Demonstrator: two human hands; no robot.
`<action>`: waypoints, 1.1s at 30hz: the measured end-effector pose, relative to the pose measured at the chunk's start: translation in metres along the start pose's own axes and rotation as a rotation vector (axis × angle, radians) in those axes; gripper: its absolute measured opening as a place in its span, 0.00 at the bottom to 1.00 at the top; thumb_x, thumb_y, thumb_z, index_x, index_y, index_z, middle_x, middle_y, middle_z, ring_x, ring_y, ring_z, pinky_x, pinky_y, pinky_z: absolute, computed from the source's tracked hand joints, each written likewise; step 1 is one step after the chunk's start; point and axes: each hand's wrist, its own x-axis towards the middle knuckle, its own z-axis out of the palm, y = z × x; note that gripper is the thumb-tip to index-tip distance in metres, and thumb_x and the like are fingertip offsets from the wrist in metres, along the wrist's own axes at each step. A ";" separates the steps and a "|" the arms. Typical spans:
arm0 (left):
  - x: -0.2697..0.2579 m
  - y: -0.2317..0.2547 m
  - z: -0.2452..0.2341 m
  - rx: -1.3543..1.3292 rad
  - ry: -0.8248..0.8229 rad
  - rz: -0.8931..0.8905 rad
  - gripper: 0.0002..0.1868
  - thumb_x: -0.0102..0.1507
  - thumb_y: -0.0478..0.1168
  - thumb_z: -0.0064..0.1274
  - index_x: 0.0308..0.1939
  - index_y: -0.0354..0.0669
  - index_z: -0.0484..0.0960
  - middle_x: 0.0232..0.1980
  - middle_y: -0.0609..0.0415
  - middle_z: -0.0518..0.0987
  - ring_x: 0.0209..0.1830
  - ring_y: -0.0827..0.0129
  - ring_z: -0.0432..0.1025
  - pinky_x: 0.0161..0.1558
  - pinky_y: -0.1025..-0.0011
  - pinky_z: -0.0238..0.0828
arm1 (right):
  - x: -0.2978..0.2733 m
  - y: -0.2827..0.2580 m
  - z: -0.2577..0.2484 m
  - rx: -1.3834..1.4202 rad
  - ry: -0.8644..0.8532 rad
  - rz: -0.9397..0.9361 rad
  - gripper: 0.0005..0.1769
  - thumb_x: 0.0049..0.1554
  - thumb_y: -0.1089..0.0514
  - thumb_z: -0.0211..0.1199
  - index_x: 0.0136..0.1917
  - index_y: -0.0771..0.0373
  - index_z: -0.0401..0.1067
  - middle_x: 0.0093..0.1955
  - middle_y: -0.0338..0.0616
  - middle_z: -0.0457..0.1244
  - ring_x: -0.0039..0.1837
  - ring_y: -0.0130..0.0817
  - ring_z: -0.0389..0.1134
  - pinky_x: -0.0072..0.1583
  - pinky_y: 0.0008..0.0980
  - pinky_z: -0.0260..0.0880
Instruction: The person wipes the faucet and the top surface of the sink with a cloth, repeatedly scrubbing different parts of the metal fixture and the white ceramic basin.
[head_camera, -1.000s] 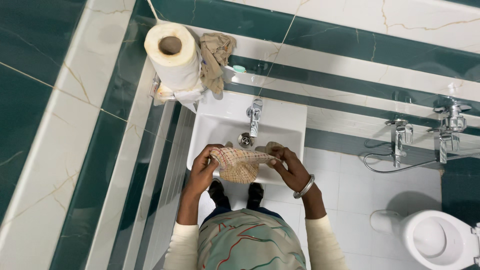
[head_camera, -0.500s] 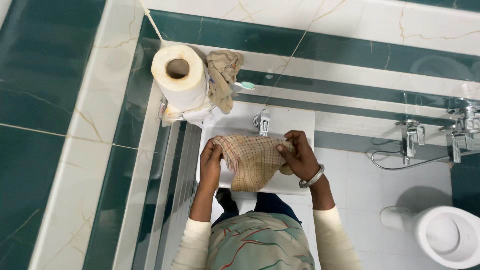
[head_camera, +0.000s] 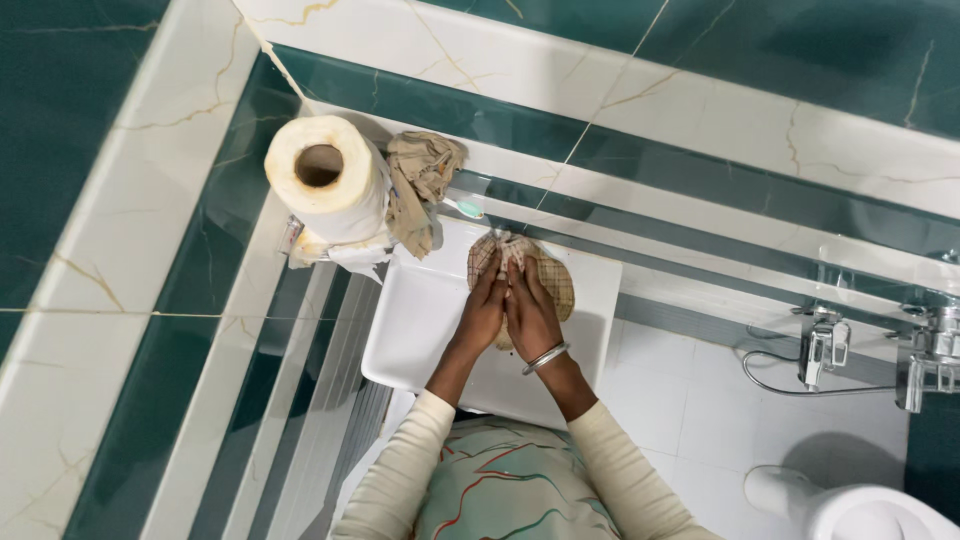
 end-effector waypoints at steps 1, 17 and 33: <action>0.008 -0.004 0.000 -0.001 0.012 -0.001 0.32 0.71 0.44 0.35 0.79 0.38 0.54 0.81 0.42 0.58 0.79 0.58 0.57 0.73 0.68 0.54 | 0.003 0.004 0.002 0.004 -0.009 -0.007 0.28 0.68 0.59 0.49 0.79 0.67 0.56 0.82 0.72 0.47 0.79 0.62 0.54 0.75 0.44 0.55; -0.013 0.005 0.005 0.303 0.009 0.036 0.32 0.72 0.45 0.33 0.80 0.39 0.52 0.82 0.41 0.55 0.81 0.52 0.52 0.76 0.65 0.47 | -0.031 0.012 0.022 0.081 -0.040 0.014 0.34 0.68 0.61 0.43 0.83 0.71 0.39 0.84 0.69 0.42 0.84 0.60 0.45 0.79 0.46 0.49; 0.070 -0.006 -0.003 0.109 -0.068 -0.121 0.31 0.72 0.50 0.32 0.77 0.39 0.60 0.80 0.42 0.63 0.80 0.54 0.58 0.75 0.64 0.54 | 0.037 0.031 0.027 0.405 -0.047 0.255 0.32 0.67 0.58 0.42 0.82 0.64 0.47 0.85 0.58 0.45 0.85 0.50 0.47 0.79 0.39 0.50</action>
